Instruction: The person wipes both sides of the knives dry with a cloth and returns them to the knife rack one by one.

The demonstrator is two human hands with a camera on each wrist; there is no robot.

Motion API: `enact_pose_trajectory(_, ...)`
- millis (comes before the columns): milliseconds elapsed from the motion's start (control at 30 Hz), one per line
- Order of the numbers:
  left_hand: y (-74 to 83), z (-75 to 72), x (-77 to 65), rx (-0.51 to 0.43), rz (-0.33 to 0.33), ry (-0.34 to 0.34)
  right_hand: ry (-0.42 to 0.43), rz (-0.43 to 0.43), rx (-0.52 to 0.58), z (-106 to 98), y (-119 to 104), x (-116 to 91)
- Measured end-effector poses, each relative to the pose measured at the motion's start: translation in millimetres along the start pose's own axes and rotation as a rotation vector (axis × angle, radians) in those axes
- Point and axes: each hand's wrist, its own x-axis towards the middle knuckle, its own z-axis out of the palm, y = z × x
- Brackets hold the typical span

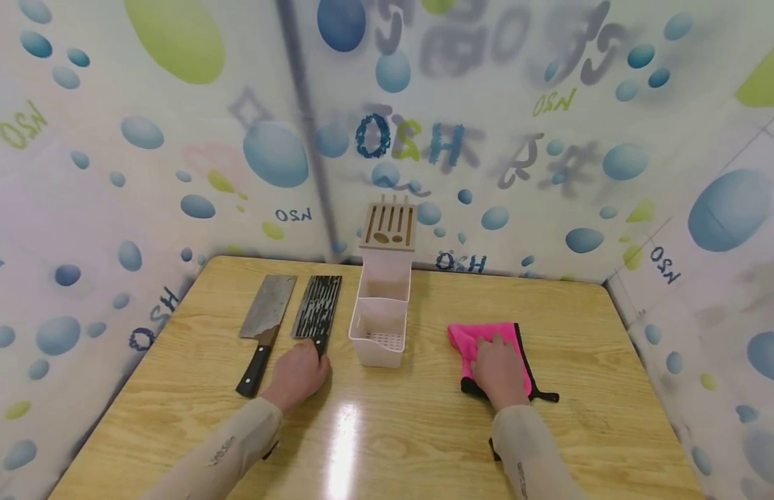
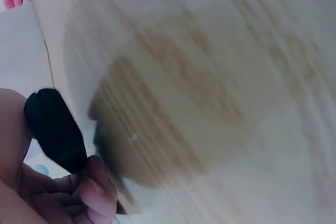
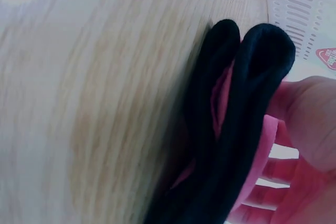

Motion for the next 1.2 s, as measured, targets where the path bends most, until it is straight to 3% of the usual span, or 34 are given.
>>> enact_pose_trajectory(133,-0.9,0.0,0.3,-0.006,0.002,0.066,0.056,-0.003,0.007,2,0,-3)
enact_pose_trajectory(267,-0.7,-2.2,2.6,0.003,0.002,0.114,0.066,0.051,0.032,3,-2,-5)
enact_pose_trajectory(433,0.2,-7.6,6.1,-0.05,-0.016,0.126,0.067,0.125,0.08,4,-3,-4)
enact_pose_trajectory(700,0.8,-18.3,9.7,-0.135,-0.031,0.127,0.058,0.132,0.158,1,3,0)
enact_pose_trajectory(933,5.9,-37.9,10.1,-0.249,-0.027,0.126,0.021,0.173,0.297,-9,6,1)
enact_pose_trajectory(1100,8.7,-55.8,10.9,-0.339,-0.054,0.107,0.062,0.179,0.405,-17,4,4)
enact_pose_trajectory(1200,8.9,-65.5,12.2,-0.368,-0.031,0.154,0.102,0.181,0.458,-23,0,7)
